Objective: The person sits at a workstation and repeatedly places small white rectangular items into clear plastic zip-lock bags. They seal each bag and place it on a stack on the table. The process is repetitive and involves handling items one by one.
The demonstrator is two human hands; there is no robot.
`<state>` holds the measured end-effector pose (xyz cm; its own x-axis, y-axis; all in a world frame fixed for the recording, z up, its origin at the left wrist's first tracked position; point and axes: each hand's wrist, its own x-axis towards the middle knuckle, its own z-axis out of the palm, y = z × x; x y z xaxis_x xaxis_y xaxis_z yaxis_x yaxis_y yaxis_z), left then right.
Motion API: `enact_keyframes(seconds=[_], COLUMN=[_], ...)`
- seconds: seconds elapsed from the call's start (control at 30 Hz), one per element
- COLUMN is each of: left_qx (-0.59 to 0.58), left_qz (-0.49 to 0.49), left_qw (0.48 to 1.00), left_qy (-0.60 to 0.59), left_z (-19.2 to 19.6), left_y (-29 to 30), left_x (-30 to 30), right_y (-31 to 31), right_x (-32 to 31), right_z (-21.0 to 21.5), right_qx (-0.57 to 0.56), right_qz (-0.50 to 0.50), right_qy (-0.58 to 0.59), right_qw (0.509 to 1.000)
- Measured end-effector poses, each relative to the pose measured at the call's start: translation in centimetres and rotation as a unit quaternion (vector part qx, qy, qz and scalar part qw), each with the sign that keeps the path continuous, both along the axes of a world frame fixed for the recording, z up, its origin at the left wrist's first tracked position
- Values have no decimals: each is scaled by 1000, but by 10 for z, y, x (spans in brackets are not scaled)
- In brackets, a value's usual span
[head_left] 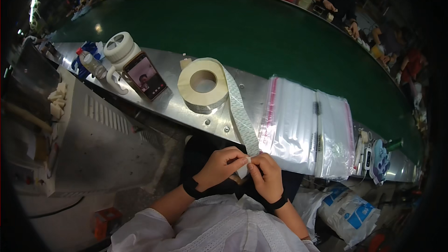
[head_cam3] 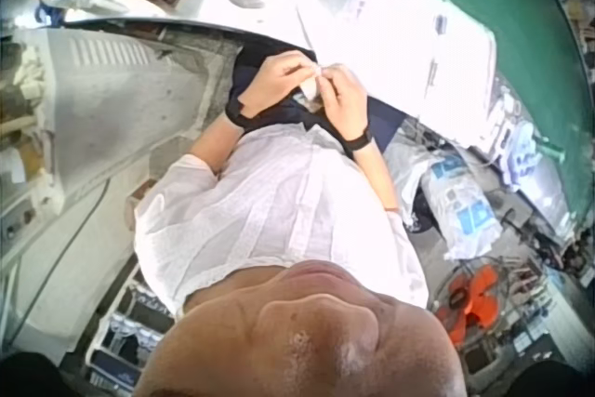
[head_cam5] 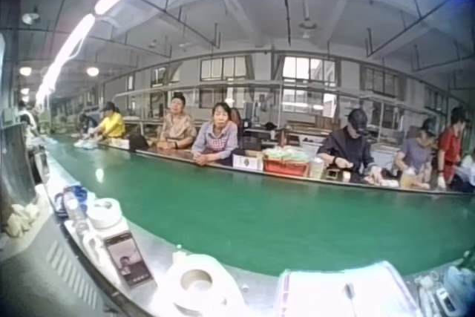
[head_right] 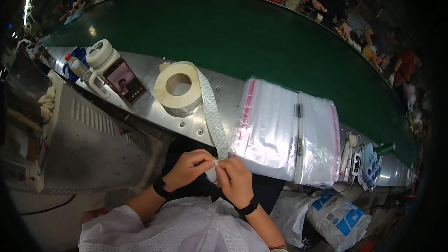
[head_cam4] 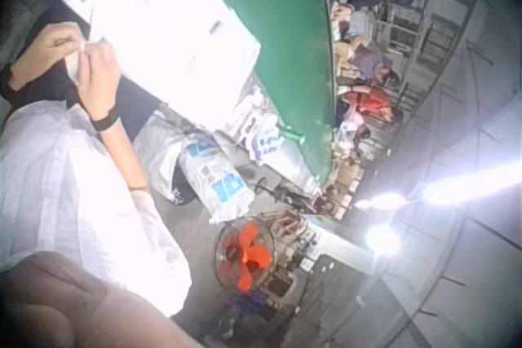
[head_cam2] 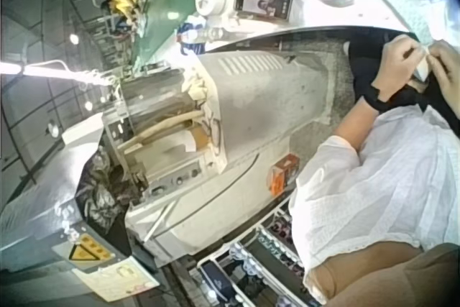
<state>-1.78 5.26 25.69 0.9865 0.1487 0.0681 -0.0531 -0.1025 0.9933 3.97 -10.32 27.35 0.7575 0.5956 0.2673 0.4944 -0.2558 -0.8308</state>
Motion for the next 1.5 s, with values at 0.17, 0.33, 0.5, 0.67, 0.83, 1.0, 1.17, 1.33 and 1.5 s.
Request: enact_keyframes(seconds=[0.17,0.33,0.5,0.67,0.83,1.0,1.17,1.33,1.5], left_qx=[26,134,320,415,379,215,-395,-182,-239], left_qz=[78,102,-76,-108,-98,-150,-119,-156,-193], left_qw=[997,981,934,901,918,961,881,952,917], left_qy=[13,-98,-141,-69,-69,92,232,188,255], left_z=[-1,5,-7,-18,-21,16,23,-50,-24], left_y=[8,11,-24,-37,-34,-22,-40,-71,-95], left_x=[5,19,32,32,32,68,134,169,169], right_y=[-16,-39,-34,-33,-60,-70,-64,-95,-80], right_x=[1,17,57,68,77,71,72,83,81], right_z=[-5,-10,-22,-47,-67,-58,-32,-16,-6], right_qx=[-69,-58,-132,-227,-64,56,45,150,48], right_qz=[4,3,-205,-254,-278,-249,-214,-228,-146], right_qy=[26,32,-123,-232,-82,54,174,102,26], right_qw=[997,998,962,911,955,965,960,957,988])
